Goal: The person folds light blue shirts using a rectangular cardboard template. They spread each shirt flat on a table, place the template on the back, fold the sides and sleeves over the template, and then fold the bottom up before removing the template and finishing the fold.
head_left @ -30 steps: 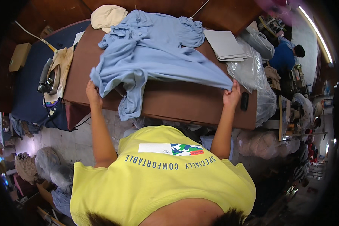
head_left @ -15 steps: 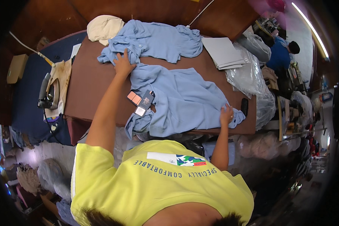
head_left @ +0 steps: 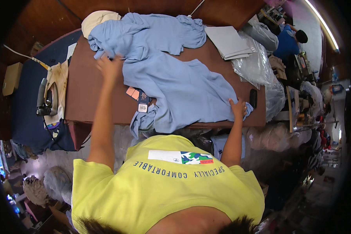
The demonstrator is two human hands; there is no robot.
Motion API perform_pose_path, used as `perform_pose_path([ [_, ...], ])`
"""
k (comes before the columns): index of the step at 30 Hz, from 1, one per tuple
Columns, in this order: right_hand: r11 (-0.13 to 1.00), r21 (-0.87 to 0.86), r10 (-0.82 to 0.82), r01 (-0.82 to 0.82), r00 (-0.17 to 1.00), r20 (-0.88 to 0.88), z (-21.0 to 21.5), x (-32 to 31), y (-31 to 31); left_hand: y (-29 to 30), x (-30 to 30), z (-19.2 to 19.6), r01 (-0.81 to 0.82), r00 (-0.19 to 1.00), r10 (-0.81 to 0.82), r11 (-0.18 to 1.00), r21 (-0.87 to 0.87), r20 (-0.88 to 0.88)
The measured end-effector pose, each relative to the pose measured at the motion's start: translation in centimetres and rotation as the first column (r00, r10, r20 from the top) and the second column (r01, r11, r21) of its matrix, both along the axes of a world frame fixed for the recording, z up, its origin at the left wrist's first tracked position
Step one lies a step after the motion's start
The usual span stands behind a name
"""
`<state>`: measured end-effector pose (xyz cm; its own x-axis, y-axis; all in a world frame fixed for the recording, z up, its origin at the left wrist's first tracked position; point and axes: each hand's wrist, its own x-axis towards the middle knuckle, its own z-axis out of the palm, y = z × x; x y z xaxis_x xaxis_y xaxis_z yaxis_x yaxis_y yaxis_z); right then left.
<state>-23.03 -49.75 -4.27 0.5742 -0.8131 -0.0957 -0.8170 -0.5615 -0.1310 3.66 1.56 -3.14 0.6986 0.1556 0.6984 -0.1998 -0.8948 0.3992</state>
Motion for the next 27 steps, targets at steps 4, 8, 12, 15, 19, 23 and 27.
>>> perform_pose_path([
  [4, 0.992, -0.040, 0.112, -0.116, 0.988, -0.106, 0.3, -0.4, -1.2, -8.2, -18.9, -1.2, 0.113, 0.773, -0.109, 0.993, -0.034, -0.625],
  [8, 0.901, 0.338, 0.291, -0.271, 0.957, -0.009, -0.4, 0.1, -3.5, -10.0, -24.6, -1.0, 0.511, 0.711, -0.351, 0.853, 0.104, -0.609],
  [12, 0.517, 0.832, 0.199, -0.202, 0.973, 0.113, 3.8, 0.2, -3.0, -7.3, -22.3, 0.0, 0.576, 0.426, -0.591, 0.761, -0.299, -0.685],
  [15, 0.188, 0.832, -0.287, -0.522, 0.781, 0.555, 7.0, -2.5, -3.7, -3.1, -19.8, 3.1, 0.203, 0.556, -0.738, 0.566, -0.799, -0.382],
  [19, 0.102, 0.671, -0.598, -0.735, 0.494, 0.631, 9.5, -2.5, -1.3, -0.1, -18.4, 7.2, -0.108, 0.559, -0.793, 0.218, -0.970, -0.240],
  [23, 0.103, 0.797, -0.271, -0.596, 0.754, 0.599, 9.6, -1.2, 1.9, 1.8, -20.1, 2.8, -0.074, 0.684, -0.629, -0.563, -0.823, 0.369],
  [27, 0.245, 0.607, -0.543, -0.756, 0.412, 0.732, 13.4, -3.8, 0.6, 6.0, -18.5, 6.1, 0.063, 0.809, -0.436, -0.603, -0.795, 0.395],
])
